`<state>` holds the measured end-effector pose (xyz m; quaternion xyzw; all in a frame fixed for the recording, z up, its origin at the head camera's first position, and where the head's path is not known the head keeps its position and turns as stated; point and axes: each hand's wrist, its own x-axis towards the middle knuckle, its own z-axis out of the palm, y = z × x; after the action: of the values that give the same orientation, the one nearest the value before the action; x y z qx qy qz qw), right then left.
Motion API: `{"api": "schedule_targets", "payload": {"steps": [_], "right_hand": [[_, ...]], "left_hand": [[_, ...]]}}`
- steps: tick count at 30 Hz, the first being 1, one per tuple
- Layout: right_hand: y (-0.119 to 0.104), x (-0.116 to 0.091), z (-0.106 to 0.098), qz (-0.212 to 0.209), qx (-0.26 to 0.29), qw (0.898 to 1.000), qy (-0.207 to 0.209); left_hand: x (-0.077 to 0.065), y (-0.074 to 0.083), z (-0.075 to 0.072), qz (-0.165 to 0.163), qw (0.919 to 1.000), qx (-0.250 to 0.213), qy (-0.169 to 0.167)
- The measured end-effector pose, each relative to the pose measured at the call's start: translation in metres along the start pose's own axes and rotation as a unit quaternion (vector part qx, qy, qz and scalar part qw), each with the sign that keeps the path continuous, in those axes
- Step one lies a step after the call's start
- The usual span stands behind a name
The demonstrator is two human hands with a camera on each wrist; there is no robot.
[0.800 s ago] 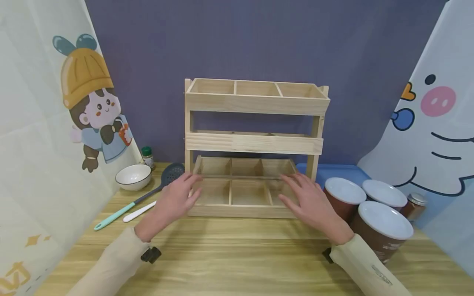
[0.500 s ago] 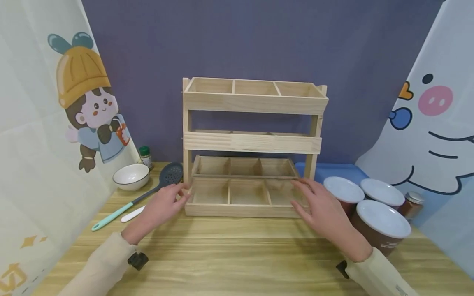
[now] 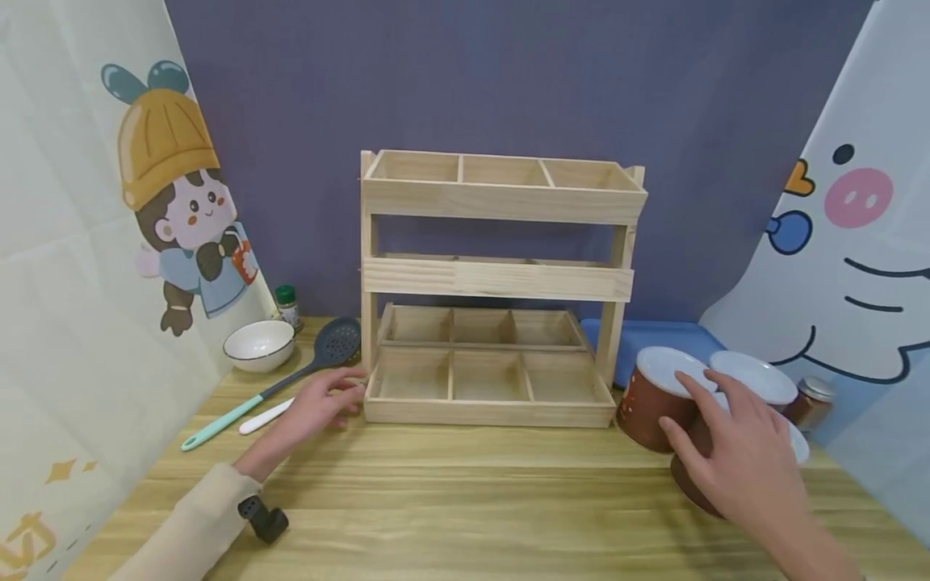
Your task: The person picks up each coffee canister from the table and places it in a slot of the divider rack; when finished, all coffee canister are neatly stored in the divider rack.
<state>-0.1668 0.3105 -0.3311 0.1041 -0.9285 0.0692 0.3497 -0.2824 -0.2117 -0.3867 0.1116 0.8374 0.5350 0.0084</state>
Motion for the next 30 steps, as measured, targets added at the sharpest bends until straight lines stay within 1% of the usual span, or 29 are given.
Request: {"api": "schedule_targets", "payload": {"steps": [2,4,8,11,13,15,18,21,24,26,27,30], "right_hand": [[0.008,-0.006,-0.005,0.024,0.003,1.0,0.013],[0.016,-0.012,-0.011,0.048,0.011,0.999,0.024],[0.03,-0.02,-0.018,0.092,0.046,0.994,0.04],[0.04,-0.026,-0.019,0.128,0.068,0.989,0.018],[0.047,-0.028,-0.019,0.165,0.073,0.983,-0.021],[0.055,-0.03,-0.018,0.196,0.073,0.976,-0.064],[0.067,-0.03,-0.016,0.23,0.082,0.962,-0.12],[0.074,-0.029,-0.012,0.261,0.101,0.947,-0.16],[0.076,-0.028,-0.009,0.303,0.117,0.928,-0.182],[0.078,-0.027,-0.006,0.328,0.125,0.918,-0.184],[0.078,-0.027,-0.005,0.337,0.132,0.914,-0.181],[0.08,-0.027,-0.003,0.352,0.154,0.908,-0.17]], "left_hand": [[0.0,-0.001,-0.001,-0.007,0.9997,-0.023,-0.004],[0.001,-0.001,-0.001,-0.012,0.9992,-0.037,-0.011],[0.002,-0.002,0.0,-0.011,0.9986,-0.047,-0.02],[0.003,-0.005,0.0,-0.004,0.9984,-0.051,-0.025],[0.003,-0.008,0.001,0.001,0.9982,-0.054,-0.025],[0.003,-0.01,0.001,0.005,0.9982,-0.055,-0.025],[0.004,-0.013,0.002,0.008,0.9979,-0.059,-0.025],[0.004,-0.014,0.003,0.009,0.9977,-0.061,-0.029],[0.004,-0.015,0.004,0.005,0.9974,-0.065,-0.031],[0.004,-0.015,0.004,0.002,0.9973,-0.067,-0.03],[0.004,-0.015,0.005,0.002,0.9972,-0.068,-0.03],[0.004,-0.014,0.005,0.001,0.9972,-0.07,-0.028]]}}
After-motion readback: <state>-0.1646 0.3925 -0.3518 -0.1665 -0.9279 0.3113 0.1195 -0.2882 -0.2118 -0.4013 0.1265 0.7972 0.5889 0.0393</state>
